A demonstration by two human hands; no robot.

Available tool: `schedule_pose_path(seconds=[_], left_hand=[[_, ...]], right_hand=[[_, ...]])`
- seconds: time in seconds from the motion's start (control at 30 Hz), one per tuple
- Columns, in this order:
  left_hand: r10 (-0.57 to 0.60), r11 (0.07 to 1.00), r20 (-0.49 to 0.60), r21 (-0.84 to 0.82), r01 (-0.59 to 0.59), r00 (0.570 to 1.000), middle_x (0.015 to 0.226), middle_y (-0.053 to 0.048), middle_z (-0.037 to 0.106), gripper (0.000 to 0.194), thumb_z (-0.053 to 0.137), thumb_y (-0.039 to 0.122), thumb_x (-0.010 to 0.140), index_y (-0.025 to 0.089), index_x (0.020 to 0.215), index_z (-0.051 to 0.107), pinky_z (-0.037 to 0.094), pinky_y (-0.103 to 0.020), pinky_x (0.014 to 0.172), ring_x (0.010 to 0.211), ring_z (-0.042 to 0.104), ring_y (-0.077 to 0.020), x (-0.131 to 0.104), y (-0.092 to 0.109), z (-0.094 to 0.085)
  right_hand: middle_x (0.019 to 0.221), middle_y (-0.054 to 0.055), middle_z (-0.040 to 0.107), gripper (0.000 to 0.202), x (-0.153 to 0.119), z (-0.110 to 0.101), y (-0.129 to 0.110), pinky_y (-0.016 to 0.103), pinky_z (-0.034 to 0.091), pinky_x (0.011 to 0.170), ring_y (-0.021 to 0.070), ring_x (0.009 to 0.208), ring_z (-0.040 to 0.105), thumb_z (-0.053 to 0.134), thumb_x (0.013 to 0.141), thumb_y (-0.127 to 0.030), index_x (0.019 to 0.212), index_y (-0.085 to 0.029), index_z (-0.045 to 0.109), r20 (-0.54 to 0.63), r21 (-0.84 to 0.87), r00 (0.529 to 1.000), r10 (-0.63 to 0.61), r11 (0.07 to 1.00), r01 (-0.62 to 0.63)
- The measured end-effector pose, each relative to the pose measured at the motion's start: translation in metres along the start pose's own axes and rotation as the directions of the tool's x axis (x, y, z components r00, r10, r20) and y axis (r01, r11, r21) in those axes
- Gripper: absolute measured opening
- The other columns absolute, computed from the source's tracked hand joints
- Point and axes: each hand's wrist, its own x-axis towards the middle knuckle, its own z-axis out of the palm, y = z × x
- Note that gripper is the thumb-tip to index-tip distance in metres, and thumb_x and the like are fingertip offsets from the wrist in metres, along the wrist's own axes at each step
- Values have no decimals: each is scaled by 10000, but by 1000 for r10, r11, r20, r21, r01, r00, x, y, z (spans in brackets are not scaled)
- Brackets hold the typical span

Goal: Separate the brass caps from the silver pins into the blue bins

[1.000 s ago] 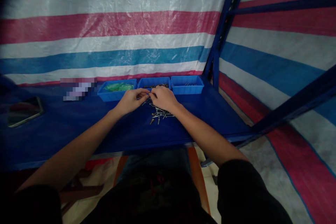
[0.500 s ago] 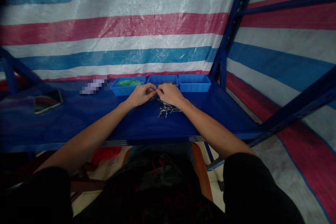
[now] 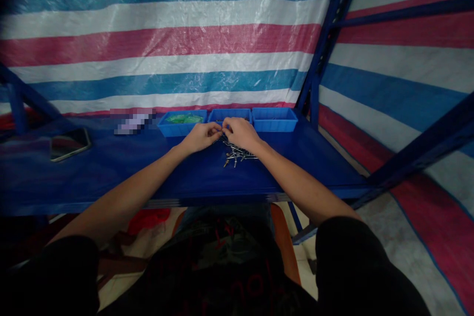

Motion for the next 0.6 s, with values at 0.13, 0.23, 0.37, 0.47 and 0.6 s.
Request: schedule_pose_path(seconds=[0.13,0.23,0.37,0.47,0.6], left_hand=[[-3,1000,9,-7,3,1000,689,2,671,191,532,256,840,151,937,659,413,-230,594,585,581,-117,1,0,-1],[7,1000,16,-7,-7,1000,678,3,662,197,527,253,836,149,943,657,405,-229,585,574,572,-114,1,0,-1],[39,999,25,7,-40,999,670,1,653,200,515,250,836,153,935,659,392,-234,580,571,564,-114,2,-2,1],[48,999,29,19,-48,998,670,-5,653,217,511,254,835,156,948,668,387,-242,586,586,566,-122,2,-2,1],[28,999,26,18,-29,999,682,-11,663,240,508,248,832,147,966,678,389,-252,604,596,574,-128,2,1,0]], right_hand=[[801,27,652,130,0,-1,-1,286,379,671,156,733,560,528,855,-208,924,-190,637,-4,6,1000,2,1000,-2],[787,23,648,123,0,-2,-1,282,376,665,152,724,560,531,853,-201,914,-188,638,-12,3,1000,-9,1000,9],[799,28,656,120,0,-2,-2,290,375,668,154,724,562,534,857,-212,913,-190,638,-11,5,1000,-12,1000,12],[812,34,661,132,1,-1,-2,300,370,669,161,736,566,534,862,-232,926,-192,643,-11,0,1000,1,1000,-1],[803,37,663,161,1,0,0,305,370,677,170,751,573,530,861,-238,960,-187,647,-7,7,1000,18,1000,-18]])
